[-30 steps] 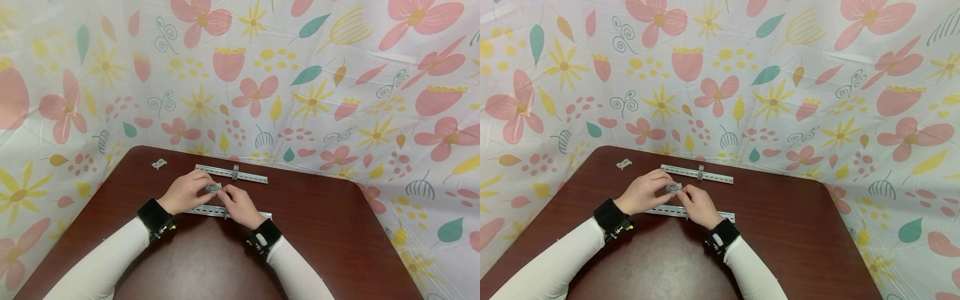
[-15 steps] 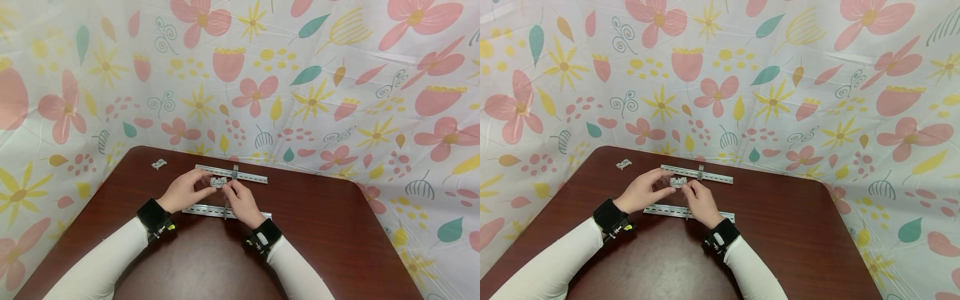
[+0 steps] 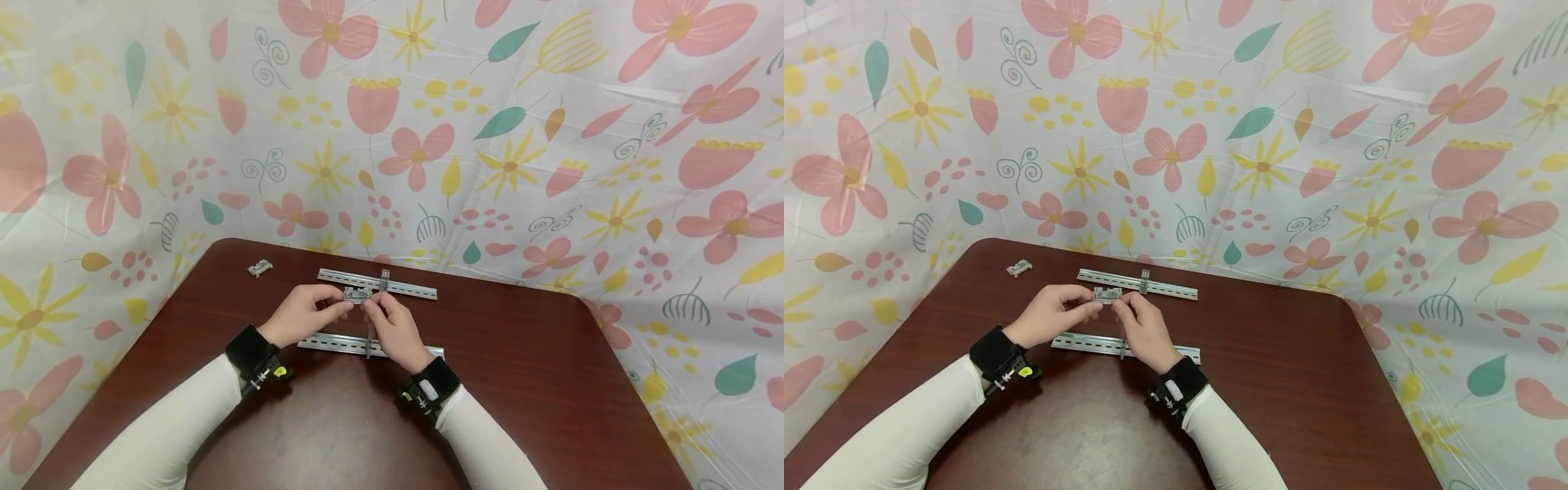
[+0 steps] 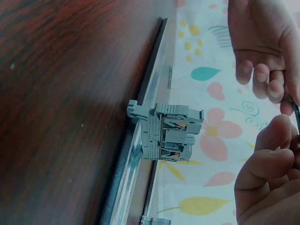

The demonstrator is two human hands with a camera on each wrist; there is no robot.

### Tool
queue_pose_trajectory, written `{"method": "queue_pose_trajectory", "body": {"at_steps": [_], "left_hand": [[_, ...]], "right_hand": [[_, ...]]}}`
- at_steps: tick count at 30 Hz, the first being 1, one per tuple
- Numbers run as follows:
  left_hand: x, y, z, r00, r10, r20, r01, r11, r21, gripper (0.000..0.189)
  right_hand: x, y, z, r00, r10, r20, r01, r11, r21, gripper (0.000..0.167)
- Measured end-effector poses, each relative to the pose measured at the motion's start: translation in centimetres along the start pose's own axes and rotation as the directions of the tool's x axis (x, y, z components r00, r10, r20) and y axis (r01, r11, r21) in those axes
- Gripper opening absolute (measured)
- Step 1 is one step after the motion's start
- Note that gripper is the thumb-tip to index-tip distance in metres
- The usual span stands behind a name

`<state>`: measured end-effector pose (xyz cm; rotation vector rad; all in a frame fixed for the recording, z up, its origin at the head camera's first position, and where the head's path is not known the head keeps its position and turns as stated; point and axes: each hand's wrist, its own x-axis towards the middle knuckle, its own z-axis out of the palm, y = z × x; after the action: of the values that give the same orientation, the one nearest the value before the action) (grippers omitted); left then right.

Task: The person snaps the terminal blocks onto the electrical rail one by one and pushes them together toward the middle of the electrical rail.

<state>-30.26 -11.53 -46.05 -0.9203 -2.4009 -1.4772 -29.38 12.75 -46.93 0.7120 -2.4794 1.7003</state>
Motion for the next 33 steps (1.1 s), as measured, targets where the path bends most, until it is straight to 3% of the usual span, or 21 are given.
{"method": "queue_pose_trajectory", "body": {"at_steps": [5,8,10,13,17,22,26,33], "left_hand": [[-0.1,0.0,0.0,0.998,0.033,-0.054,-0.031,0.998,0.053,0.014],[-0.1,-0.2,0.0,0.993,0.075,-0.091,-0.06,0.987,0.152,0.011],[-0.1,-0.2,0.0,0.984,0.139,-0.112,-0.108,0.962,0.251,0.008],[-0.1,-0.3,0.1,0.952,0.281,-0.123,-0.208,0.886,0.415,0.005],[0.1,-0.4,0.5,0.886,0.456,-0.09,-0.326,0.747,0.579,0.008],[0.3,-0.5,0.8,0.819,0.573,-0.015,-0.41,0.604,0.683,0.01],[0.3,-0.6,0.9,0.79,0.613,0.015,-0.439,0.549,0.711,0.013],[0.2,-0.8,1.0,0.763,0.645,0.044,-0.474,0.511,0.717,0.018]], "right_hand": [[0.0,0.0,0.0,1.0,0.029,-0.01,-0.029,0.999,-0.014,0.036],[0.0,0.0,0.0,0.999,0.045,-0.026,-0.045,0.999,-0.015,0.041],[0.0,-0.1,0.0,0.998,0.052,-0.032,-0.053,0.999,-0.014,0.045],[0.0,-0.2,0.0,0.997,0.071,-0.028,-0.071,0.997,0.006,0.05],[0.0,-0.2,0.2,0.995,0.097,-0.028,-0.096,0.994,0.042,0.053],[0.0,-0.3,0.3,0.99,0.137,-0.031,-0.131,0.982,0.139,0.058],[0.0,-0.5,0.4,0.983,0.183,-0.014,-0.176,0.962,0.209,0.06],[-0.1,-0.7,0.3,0.969,0.24,0.06,-0.246,0.913,0.326,0.059]]}}
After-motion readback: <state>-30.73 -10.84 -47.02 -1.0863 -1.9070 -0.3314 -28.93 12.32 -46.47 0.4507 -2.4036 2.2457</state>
